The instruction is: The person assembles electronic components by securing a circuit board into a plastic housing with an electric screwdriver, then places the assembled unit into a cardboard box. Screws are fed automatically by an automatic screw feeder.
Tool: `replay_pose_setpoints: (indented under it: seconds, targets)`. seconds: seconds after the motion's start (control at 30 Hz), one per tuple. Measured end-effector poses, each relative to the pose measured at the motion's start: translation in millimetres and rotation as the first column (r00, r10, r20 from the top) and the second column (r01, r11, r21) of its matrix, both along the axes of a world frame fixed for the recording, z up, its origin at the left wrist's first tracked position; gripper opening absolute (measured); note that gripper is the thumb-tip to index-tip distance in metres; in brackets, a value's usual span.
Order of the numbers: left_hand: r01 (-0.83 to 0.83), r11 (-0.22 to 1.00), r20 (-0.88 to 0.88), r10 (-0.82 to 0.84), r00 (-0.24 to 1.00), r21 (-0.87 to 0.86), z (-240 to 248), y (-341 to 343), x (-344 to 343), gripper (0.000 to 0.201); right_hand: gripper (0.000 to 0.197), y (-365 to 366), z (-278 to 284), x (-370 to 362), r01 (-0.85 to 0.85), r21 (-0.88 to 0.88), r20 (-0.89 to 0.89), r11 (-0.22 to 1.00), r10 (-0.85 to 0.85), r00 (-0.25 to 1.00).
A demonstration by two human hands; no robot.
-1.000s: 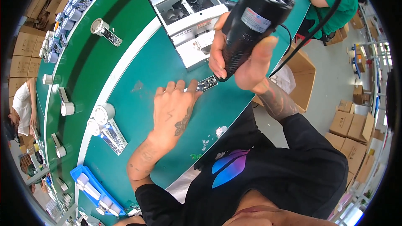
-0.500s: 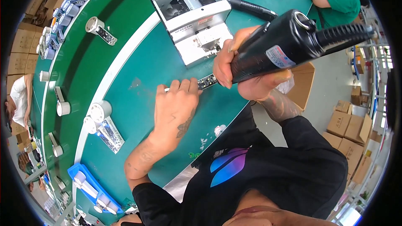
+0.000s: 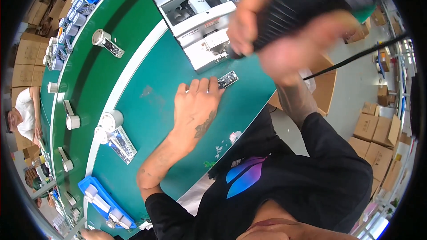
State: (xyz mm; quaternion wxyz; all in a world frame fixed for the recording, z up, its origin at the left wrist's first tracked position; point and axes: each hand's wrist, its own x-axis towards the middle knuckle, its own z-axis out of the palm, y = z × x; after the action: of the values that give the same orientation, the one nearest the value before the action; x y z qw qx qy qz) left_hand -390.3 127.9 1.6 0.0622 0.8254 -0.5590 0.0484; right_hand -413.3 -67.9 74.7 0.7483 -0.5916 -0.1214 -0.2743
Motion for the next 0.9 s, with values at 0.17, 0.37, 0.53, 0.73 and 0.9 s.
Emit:
replay_pose_setpoints:
  seconds: [0.17,0.37,0.53,0.73,0.9]
  targets:
    - [-0.085,0.996,-0.001,0.085,0.996,0.021,36.5,24.4,2.6,0.060,0.074,14.9,-5.6,33.9,0.134,-0.057,0.053,0.989,-0.131,0.990]
    - [-0.143,0.979,-0.094,0.158,0.983,0.147,52.6,50.1,14.8,0.066,0.093,33.9,-1.6,12.6,0.151,-0.163,-0.076,0.975,-0.165,0.983]
    - [-0.061,0.981,-0.249,0.106,0.963,0.183,52.6,46.1,17.3,0.058,0.056,61.3,-18.2,16.9,-0.085,0.125,0.125,0.989,0.069,0.990]
    - [-0.063,0.984,-0.277,0.108,0.955,0.166,51.8,47.3,17.1,0.055,0.095,67.6,-21.5,18.9,-0.020,-0.053,-0.027,0.998,0.018,0.999]
    - [-0.053,0.985,-0.289,0.099,0.952,0.164,49.3,49.4,19.8,0.050,0.092,70.8,-28.0,18.0,-0.056,0.016,-0.047,0.998,0.057,0.997]
